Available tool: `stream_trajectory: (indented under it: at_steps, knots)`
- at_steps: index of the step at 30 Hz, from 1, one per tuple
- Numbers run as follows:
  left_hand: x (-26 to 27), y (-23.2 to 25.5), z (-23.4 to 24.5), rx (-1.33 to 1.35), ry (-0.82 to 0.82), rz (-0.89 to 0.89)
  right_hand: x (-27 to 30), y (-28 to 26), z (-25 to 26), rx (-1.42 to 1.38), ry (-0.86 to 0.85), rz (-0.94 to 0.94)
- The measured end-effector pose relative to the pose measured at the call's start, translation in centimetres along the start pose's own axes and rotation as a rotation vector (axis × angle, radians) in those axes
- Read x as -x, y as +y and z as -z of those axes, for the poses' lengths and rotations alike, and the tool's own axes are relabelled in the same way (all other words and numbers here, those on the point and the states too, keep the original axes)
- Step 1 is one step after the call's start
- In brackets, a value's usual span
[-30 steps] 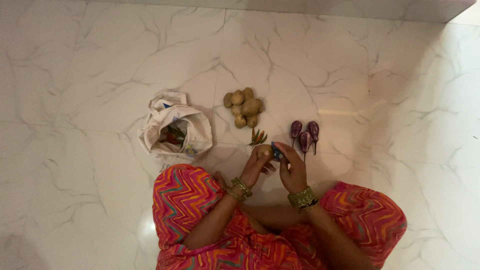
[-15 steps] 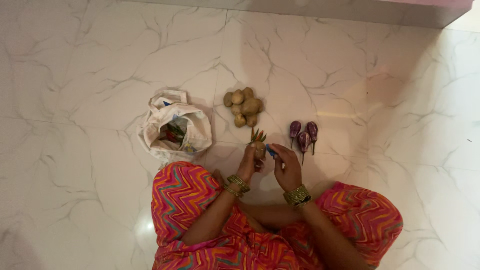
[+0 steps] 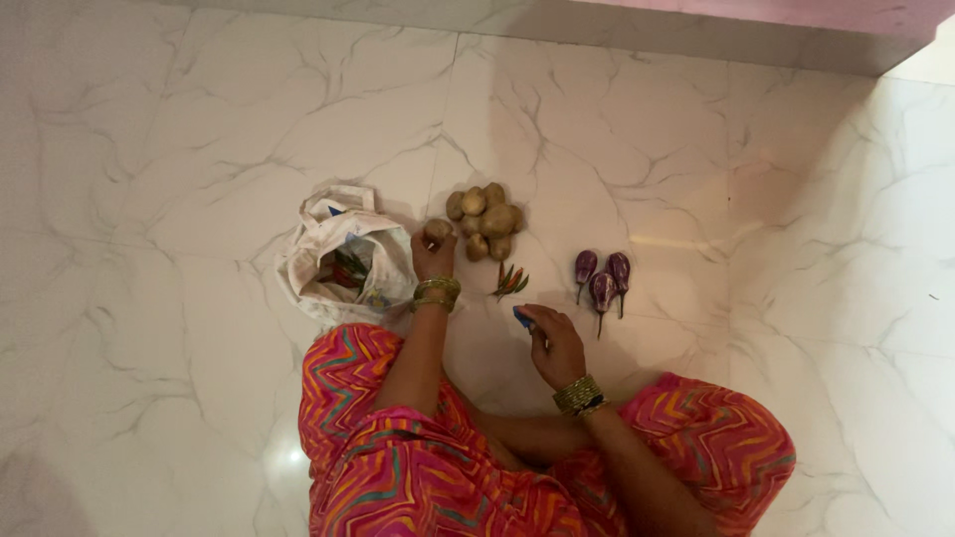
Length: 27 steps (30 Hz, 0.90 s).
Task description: The person sits on the floor and peels small eggplants and potatoes using a blue peeler. The person removes the stems from the eggplants and places the peeled vegetables on the floor.
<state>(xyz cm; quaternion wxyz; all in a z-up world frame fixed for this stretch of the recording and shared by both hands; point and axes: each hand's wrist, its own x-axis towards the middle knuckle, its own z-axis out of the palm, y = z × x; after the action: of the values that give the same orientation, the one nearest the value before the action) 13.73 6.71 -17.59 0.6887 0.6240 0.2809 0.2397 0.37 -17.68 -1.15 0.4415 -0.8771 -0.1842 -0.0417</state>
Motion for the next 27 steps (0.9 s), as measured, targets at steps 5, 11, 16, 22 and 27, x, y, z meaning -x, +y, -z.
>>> stream_trajectory:
  at_steps: [5, 11, 16, 22, 27]
  knots:
    - [2.0, 0.3, 0.1, -0.538, 0.023, 0.013, -0.1, -0.6, 0.3, 0.008, -0.079, -0.119]
    - [2.1, 2.8, 0.1, -0.637, -0.022, -0.339, 0.0, -0.8, 0.1, 0.014, -0.034, -0.032]
    - [2.0, 2.5, -0.6, -0.611, -0.088, -0.323, 0.1, -0.5, 0.1, 0.031, -0.017, 0.007]
    - [2.0, 2.7, -0.7, -0.567, -0.123, -0.343, 0.1, -0.4, -0.1, 0.022, 0.011, 0.036]
    - [2.2, 5.3, -0.1, -0.595, -0.117, -0.342, 0.4, -0.3, -0.2, 0.009, 0.006, 0.024]
